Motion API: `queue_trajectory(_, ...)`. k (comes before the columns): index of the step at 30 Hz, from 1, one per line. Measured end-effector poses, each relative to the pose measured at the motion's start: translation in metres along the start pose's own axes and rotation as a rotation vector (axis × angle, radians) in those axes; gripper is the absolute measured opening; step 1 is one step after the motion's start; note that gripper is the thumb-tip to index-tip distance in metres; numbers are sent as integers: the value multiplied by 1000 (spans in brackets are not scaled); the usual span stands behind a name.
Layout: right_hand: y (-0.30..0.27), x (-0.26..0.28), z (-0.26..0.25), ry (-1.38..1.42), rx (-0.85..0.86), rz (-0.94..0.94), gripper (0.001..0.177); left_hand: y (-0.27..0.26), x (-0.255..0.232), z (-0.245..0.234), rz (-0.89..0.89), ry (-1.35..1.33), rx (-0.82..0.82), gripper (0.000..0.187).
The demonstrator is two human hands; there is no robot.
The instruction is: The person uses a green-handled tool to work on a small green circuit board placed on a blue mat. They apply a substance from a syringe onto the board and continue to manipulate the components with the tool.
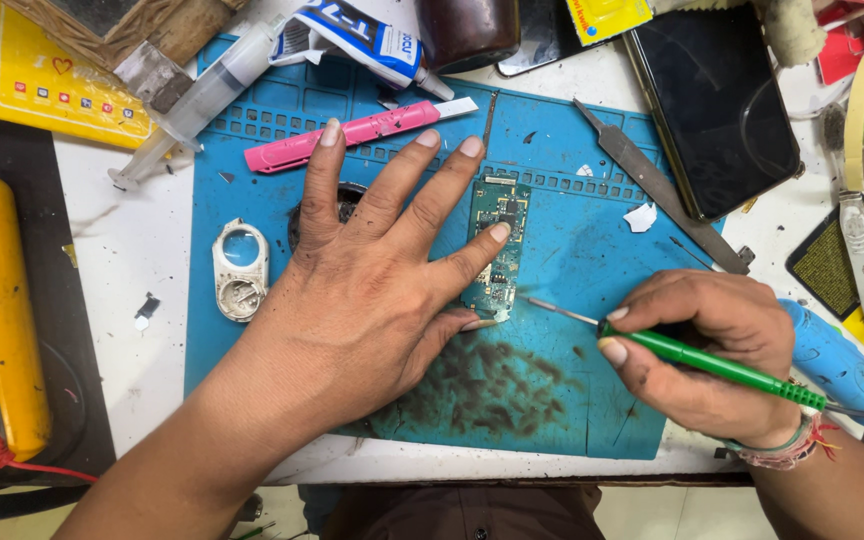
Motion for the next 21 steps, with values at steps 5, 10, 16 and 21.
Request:
queue_trajectory(5, 0, 0, -1, -10, 12, -6, 14, 0, 0, 0, 0, 7, -2, 61)
queue_trajectory(10, -1, -1, -1, -8, 3, 10, 14, 0, 0, 0, 3, 17, 2, 61)
queue_trajectory(16, -1, -1, -1, 4, 5, -9, 14, 0, 0, 0, 3, 4, -1, 60)
queue_trajectory(21, 1, -2, -2, -28, 35, -16, 16, 1, 0, 0, -4, 7, -1, 59)
Point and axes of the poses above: each hand's wrist, its own y-axis towards the middle knuckle, its own z-axis out of the palm, x = y × z, the point moved 4 cm from there along y, towards the middle knuckle, and after that the axes turned 7 degrees about x, right-handed, at the moved point
